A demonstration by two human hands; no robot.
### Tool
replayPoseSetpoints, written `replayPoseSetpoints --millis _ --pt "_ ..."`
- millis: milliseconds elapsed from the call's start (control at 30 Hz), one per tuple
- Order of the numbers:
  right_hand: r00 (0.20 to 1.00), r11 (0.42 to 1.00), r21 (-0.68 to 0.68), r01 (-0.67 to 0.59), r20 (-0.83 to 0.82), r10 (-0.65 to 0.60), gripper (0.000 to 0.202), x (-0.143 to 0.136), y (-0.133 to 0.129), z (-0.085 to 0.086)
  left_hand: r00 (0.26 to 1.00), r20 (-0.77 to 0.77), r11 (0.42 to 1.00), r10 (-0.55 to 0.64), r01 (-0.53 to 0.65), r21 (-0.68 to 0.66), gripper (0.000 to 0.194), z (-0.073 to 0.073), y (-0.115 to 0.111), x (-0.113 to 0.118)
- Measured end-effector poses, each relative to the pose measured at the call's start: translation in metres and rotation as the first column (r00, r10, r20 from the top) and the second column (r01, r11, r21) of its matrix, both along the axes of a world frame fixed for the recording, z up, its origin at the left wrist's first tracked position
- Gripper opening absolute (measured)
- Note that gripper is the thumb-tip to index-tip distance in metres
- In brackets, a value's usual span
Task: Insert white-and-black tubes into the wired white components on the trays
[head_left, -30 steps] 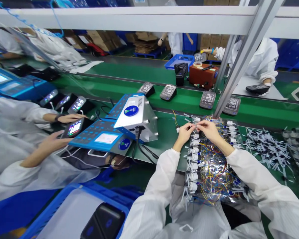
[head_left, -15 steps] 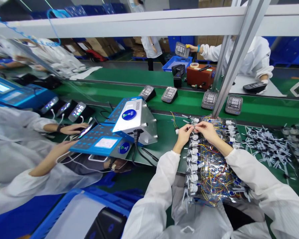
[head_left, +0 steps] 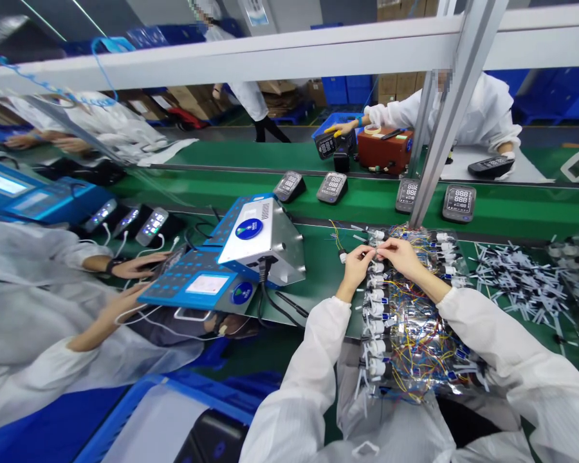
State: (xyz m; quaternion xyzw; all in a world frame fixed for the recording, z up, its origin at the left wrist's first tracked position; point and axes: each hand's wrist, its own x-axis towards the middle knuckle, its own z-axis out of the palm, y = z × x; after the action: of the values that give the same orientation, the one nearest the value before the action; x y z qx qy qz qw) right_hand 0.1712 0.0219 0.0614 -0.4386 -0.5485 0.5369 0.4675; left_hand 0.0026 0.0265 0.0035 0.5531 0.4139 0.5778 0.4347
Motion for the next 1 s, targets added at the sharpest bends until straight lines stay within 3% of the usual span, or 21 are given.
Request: replayPoseSetpoints --millis 200,433,567,700,1000 --pt "0.998 0.998 0.044 -0.035 0.062 0.032 0.029 0.0 0.001 0.003 1.0 -0.004 0.999 0.031 -0.031 -0.018 0.022 -0.003 -0.002 0.001" --pt "0.992 0.995 0.089 -0.032 0.124 0.021 0.024 0.0 0.003 -0.007 0.999 -0.032 0.999 0.036 -0.036 0.001 0.022 -0.005 -0.003 0.002" --pt "0.999 0.999 0.049 -0.004 0.042 0.002 0.023 -0.003 0.003 -0.011 0.999 -0.043 0.999 0.016 -0.014 0.03 0.022 -0.006 -0.001 0.0" --pt "0.997 1.0 -0.003 0.01 -0.075 -0.011 0.029 -0.001 0.003 -0.009 0.999 -0.042 0.997 0.03 -0.027 0.068 0.023 -0.005 0.002 -0.003" --pt "1.0 0.999 0.042 -0.019 -0.016 0.02 0.026 0.005 0.004 -0.01 0.982 -0.173 0.968 0.075 -0.03 0.248 0.018 -0.001 -0.001 -0.004"
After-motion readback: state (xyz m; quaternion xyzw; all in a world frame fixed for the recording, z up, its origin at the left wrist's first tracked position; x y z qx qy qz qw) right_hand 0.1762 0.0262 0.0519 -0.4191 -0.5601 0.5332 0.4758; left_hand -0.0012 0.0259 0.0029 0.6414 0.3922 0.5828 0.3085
